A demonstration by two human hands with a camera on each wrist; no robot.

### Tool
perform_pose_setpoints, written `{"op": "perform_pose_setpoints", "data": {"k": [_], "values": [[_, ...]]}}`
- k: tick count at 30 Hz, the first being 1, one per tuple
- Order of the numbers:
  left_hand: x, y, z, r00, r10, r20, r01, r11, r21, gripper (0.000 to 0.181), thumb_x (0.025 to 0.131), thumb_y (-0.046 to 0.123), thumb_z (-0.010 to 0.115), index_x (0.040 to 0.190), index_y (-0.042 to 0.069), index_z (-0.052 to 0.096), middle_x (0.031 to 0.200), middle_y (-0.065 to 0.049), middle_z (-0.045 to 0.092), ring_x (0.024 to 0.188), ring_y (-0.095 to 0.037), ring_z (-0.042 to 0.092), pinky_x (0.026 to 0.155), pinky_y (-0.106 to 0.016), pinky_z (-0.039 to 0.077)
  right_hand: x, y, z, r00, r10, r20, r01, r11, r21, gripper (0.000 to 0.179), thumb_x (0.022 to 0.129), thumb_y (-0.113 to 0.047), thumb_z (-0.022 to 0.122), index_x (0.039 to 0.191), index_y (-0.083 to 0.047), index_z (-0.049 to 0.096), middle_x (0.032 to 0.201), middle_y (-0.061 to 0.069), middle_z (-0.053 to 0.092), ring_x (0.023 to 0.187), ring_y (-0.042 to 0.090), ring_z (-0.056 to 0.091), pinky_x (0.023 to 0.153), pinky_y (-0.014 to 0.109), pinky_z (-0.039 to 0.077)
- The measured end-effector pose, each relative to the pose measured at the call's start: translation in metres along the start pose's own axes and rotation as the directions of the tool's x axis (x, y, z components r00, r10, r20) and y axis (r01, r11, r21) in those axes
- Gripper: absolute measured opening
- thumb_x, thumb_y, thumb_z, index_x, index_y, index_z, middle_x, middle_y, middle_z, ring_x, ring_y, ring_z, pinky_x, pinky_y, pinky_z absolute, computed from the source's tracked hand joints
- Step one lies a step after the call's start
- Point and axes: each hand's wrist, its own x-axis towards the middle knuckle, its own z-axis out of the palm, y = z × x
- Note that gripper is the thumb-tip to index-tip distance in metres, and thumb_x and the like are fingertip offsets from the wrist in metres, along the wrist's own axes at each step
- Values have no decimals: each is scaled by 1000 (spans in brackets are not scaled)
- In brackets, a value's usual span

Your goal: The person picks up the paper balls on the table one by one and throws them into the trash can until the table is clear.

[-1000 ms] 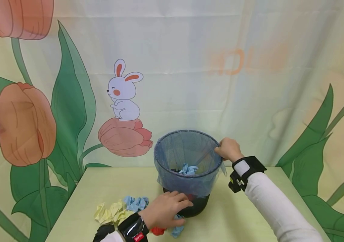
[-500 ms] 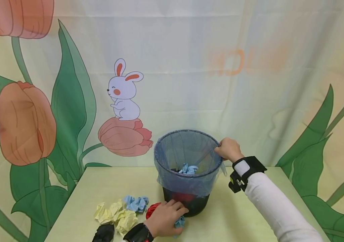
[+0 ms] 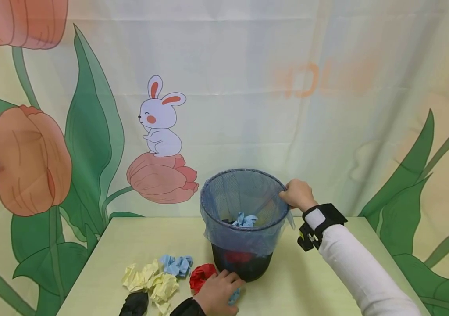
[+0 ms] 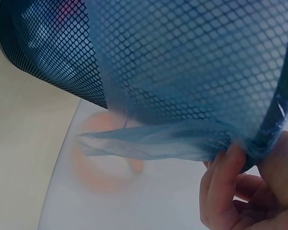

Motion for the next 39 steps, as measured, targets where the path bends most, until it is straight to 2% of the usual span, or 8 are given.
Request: {"op": "perform_pose_setpoints", "data": {"k": [4, 5, 11, 20, 31, 39], "values": [[0, 2, 7, 1000, -3, -24, 4, 1000, 31, 54, 73, 44, 71, 121, 26, 55, 114, 5, 55, 99, -16, 49, 76, -31, 47, -4, -5, -5, 1000, 0, -2, 0, 1000, 10, 36, 76, -9, 51, 48, -16, 30, 41, -3, 34, 39, 16, 49, 40, 21, 26], [0, 3, 9, 1000, -4, -31, 5, 999, 42, 55, 72, 44, 72, 121, 26, 56, 113, 5, 55, 99, -16, 50, 75, -31, 47, -9, -11, -10, 999, 26, 22, -26, 1000, 10, 36, 77, -8, 51, 48, -15, 30, 41, -2, 34, 40, 17, 50, 41, 21, 27], [-2, 5, 19, 999, -24, -28, 27, 996, 82, 59, 67, 46, 76, 120, 28, 56, 111, 5, 55, 101, -17, 51, 76, -33, 48, -21, -19, -17, 1000, -10, -1, 10, 1000, 7, 38, 77, -7, 51, 48, -17, 27, 42, -5, 31, 37, 10, 42, 40, 18, 24], [-3, 4, 29, 995, -103, -5, 103, 994, 36, 57, 66, 42, 78, 118, 34, 55, 109, 3, 55, 96, -19, 53, 67, -34, 51, -20, -17, -14, 1000, -8, -14, 8, 1000, 8, 39, 78, -7, 50, 48, -17, 27, 42, -5, 29, 37, 10, 38, 41, 19, 21], [-3, 6, 28, 992, -123, 19, 119, 980, 159, 46, 69, 43, 77, 109, 33, 58, 104, 3, 55, 86, -17, 54, 58, -29, 50, -20, -18, -15, 1000, -8, -22, 8, 1000, 3, 38, 76, -6, 50, 48, -17, 28, 42, -5, 30, 37, 10, 40, 40, 18, 21], [-2, 7, 28, 989, -137, 50, 128, 981, 145, 40, 70, 41, 76, 105, 33, 58, 99, 4, 55, 80, -15, 52, 52, -27, 47, -21, -18, -14, 1000, -3, -23, 3, 1000, 6, 39, 78, -6, 50, 48, -17, 28, 42, -5, 30, 37, 9, 40, 41, 18, 22]]}}
